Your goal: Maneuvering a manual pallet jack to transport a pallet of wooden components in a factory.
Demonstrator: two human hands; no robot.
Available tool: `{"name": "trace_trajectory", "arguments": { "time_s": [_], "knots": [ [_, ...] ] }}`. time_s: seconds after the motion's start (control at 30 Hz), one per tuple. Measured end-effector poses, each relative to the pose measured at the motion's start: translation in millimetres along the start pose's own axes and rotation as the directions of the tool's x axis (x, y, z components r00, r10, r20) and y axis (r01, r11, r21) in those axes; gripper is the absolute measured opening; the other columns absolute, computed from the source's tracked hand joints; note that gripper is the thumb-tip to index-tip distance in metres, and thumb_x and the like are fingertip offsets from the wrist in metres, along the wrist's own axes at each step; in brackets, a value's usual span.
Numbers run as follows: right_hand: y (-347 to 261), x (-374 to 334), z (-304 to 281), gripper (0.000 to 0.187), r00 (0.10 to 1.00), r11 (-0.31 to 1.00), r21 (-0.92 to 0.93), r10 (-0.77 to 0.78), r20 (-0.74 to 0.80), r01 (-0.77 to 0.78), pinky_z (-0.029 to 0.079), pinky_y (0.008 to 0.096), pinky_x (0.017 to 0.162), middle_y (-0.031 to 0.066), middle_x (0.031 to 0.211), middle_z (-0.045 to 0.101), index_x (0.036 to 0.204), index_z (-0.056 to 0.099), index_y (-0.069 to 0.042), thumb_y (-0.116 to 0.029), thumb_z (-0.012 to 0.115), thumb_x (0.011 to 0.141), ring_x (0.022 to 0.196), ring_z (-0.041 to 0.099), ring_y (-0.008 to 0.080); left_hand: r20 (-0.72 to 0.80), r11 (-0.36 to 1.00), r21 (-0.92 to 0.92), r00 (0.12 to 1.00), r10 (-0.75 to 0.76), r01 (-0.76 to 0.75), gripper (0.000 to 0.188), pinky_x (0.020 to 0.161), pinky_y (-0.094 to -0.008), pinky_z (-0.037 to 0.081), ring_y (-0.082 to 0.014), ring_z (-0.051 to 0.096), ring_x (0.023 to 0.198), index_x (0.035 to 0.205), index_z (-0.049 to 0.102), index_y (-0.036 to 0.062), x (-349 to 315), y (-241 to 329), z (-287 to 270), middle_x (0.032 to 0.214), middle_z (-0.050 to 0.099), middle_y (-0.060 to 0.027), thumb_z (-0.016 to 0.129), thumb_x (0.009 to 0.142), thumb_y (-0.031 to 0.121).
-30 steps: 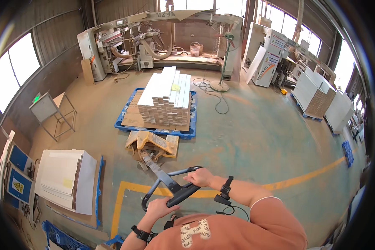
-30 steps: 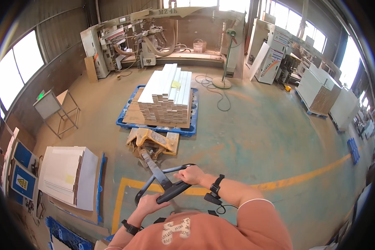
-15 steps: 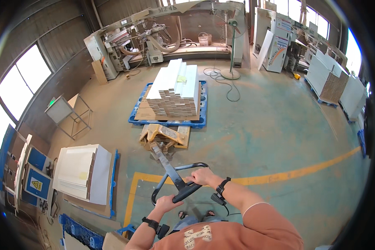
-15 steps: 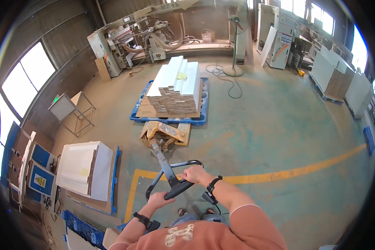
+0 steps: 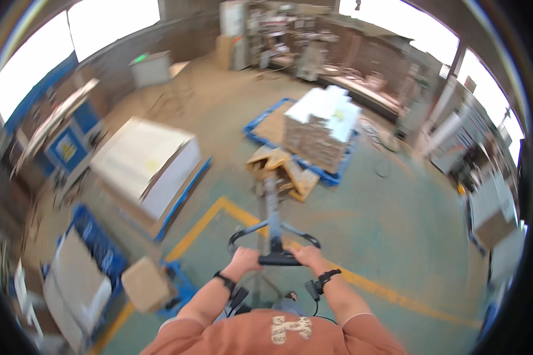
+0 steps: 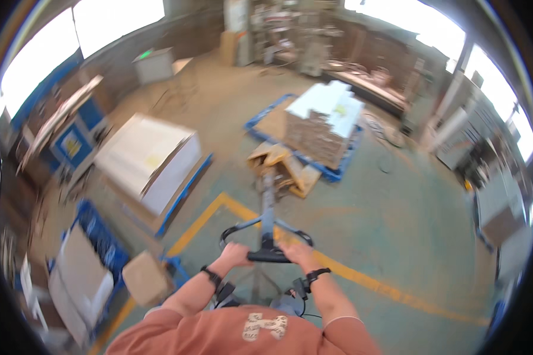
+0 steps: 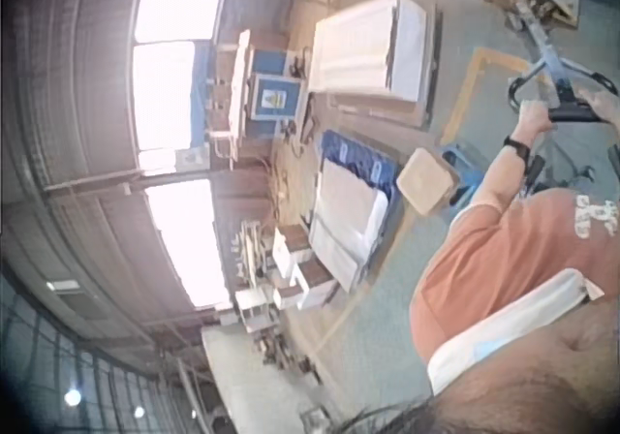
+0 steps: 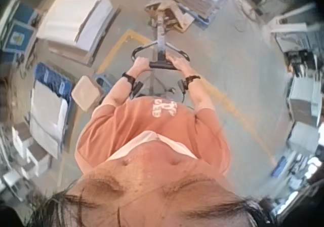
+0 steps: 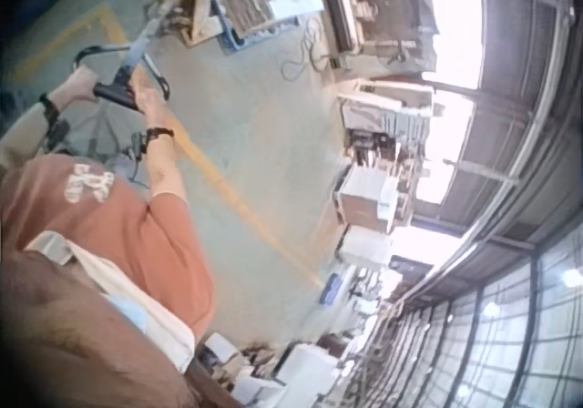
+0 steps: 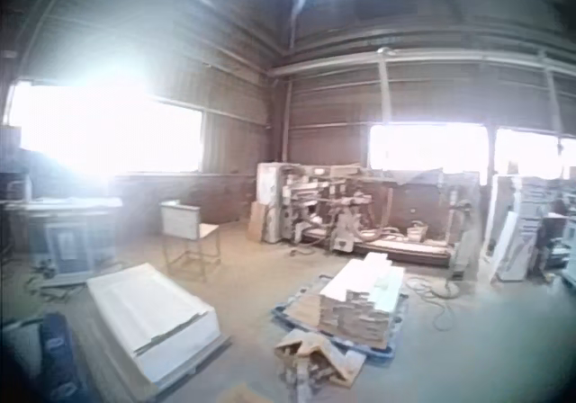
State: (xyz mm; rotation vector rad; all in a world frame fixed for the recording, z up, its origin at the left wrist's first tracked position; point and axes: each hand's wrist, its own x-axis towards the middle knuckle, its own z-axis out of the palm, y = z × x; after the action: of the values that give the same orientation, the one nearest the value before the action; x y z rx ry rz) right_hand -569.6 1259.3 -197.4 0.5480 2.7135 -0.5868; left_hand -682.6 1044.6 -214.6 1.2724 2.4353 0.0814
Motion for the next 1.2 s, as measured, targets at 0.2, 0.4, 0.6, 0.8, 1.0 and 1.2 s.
{"name": "trace_trajectory", "arguments": {
  "time_s": [0.2, 0.4, 0.6, 0.8, 1.0, 1.2],
  "knots": [
    [-72.6, 18.4, 54.9, 0.076, 0.991, 0.989, -0.077, 0.128, 0.033, -0.125, 0.046, 0.0386, 0.077, 0.0139, 0.066, 0.064, 0.086, 0.067, -0.002, -0.060, 0.018, 0.089, 0.077, 0.065, 0.0281, -0.040, 0.999, -0.001, 0.998, 0.039, -0.039, 0.027, 0.073, -0.0343, 0.043, -0.0221, 0.064, 0.078, 0.079, 0.069, 0.0136, -31.7, -86.6, -12.3, 0.077, 0.067, -0.0057, 0.071, 0.061, 0.033],
    [-165.6, 6.7, 56.8, 0.083, 0.957, 0.966, -0.089, 0.253, 0.144, -0.242, 0.045, 0.0362, 0.076, 0.0109, 0.058, 0.062, 0.083, 0.067, -0.002, -0.068, 0.016, 0.084, 0.077, 0.065, 0.0244, -0.025, 0.997, 0.048, 0.998, 0.061, -0.060, 0.026, 0.073, -0.0332, 0.042, -0.0202, 0.063, 0.078, 0.080, 0.070, 0.0135, -63.5, -146.5, -6.2, 0.079, 0.067, -0.0036, 0.072, 0.061, 0.032],
    [-162.8, -3.2, 74.4, 0.075, 0.979, 0.985, -0.025, 0.170, 0.111, -0.168, 0.044, 0.0428, 0.084, 0.0165, 0.099, 0.064, 0.096, 0.067, -0.008, -0.064, 0.017, 0.087, 0.097, 0.058, 0.0354, 0.013, 0.995, 0.025, 0.995, 0.095, -0.095, 0.024, 0.075, -0.0365, 0.042, -0.0232, 0.064, 0.082, 0.081, 0.069, 0.0140, -78.1, -151.2, -10.9, 0.082, 0.067, -0.0077, 0.068, 0.062, 0.029],
    [-173.3, -9.7, 62.5, 0.071, 0.979, 0.980, 0.033, 0.192, 0.071, -0.195, 0.046, 0.0423, 0.078, 0.0160, 0.089, 0.065, 0.085, 0.068, -0.008, -0.063, 0.023, 0.086, 0.090, 0.060, 0.0353, 0.168, 0.995, 0.083, 0.985, 0.046, -0.061, 0.032, 0.078, -0.0378, 0.042, -0.0246, 0.064, 0.083, 0.086, 0.068, 0.0153, -67.0, -151.1, -17.1, 0.083, 0.067, -0.0074, 0.067, 0.062, 0.037],
    [-174.8, -2.2, 69.2, 0.070, 0.985, 0.985, 0.053, 0.160, 0.062, -0.163, 0.046, 0.0423, 0.078, 0.0159, 0.091, 0.065, 0.085, 0.070, -0.010, -0.063, 0.024, 0.086, 0.092, 0.060, 0.0349, 0.281, 0.989, -0.007, 0.949, 0.144, -0.149, 0.039, 0.075, -0.0417, 0.048, -0.0283, 0.062, 0.086, 0.093, 0.066, 0.0184, -67.1, -166.8, -22.0, 0.088, 0.066, -0.0088, 0.067, 0.062, 0.043],
    [-182.6, -3.0, 81.4, 0.068, 0.971, 0.970, 0.044, 0.239, -0.026, -0.237, 0.046, 0.0417, 0.077, 0.0142, 0.091, 0.066, 0.085, 0.070, -0.012, -0.063, 0.025, 0.086, 0.091, 0.060, 0.0335, 0.274, 0.971, 0.036, 0.936, 0.219, -0.238, 0.038, 0.075, -0.0420, 0.049, -0.0289, 0.062, 0.088, 0.093, 0.067, 0.0178, -61.7, -176.4, -23.9, 0.090, 0.066, -0.0099, 0.064, 0.063, 0.042]
  ]
}}
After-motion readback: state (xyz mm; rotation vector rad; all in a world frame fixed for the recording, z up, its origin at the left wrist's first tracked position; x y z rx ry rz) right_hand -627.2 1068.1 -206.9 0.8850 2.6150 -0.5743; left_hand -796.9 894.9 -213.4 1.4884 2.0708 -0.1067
